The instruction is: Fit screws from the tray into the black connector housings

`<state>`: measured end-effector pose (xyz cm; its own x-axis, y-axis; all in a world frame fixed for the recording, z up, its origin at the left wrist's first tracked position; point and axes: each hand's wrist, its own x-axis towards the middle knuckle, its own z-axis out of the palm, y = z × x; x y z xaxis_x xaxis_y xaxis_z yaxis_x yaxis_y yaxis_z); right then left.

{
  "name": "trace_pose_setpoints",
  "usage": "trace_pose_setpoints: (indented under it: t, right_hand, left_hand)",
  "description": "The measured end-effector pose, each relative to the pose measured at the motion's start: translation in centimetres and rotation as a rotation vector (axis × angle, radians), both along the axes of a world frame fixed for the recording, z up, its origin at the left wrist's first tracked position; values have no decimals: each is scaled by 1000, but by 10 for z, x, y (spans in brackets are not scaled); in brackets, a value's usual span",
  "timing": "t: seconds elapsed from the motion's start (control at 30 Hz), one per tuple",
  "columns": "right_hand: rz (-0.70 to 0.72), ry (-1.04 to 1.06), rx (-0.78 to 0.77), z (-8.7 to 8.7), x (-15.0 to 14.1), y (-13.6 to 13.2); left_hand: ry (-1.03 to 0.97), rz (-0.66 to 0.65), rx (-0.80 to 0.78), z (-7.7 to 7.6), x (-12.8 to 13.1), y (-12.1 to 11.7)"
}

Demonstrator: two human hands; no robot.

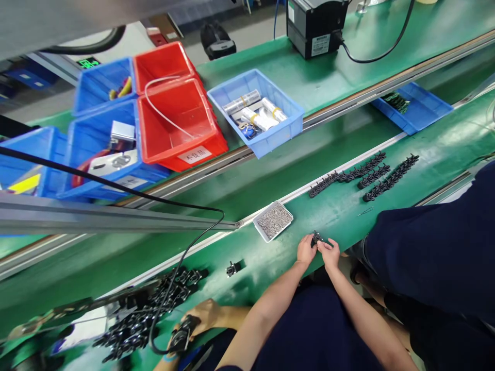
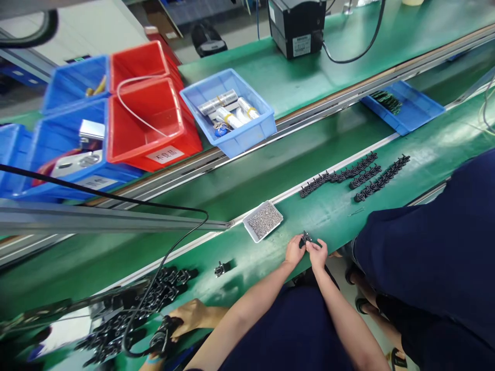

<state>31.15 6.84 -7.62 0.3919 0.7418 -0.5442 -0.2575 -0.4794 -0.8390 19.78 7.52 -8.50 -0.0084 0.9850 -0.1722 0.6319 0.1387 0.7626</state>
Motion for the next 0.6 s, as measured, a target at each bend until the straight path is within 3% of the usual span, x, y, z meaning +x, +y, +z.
trace_pose_setpoints:
  t: [0.1,0.27,0.5,0.6]
  right_hand:
    - [-33,96,-17,-4,1,-1]
    - [-17,55,-10,-8,-1,-2]
    - [184,-284,103,-5,0,0]
    - [195,-388,103,-7,1,-1]
  left_hand:
    - [-4,5,-8,1,0,0]
    - [-11,8,-23,3,0,0]
    - [6,18,-7,1,1,0]
    - [-2,13,-7,4,1,1]
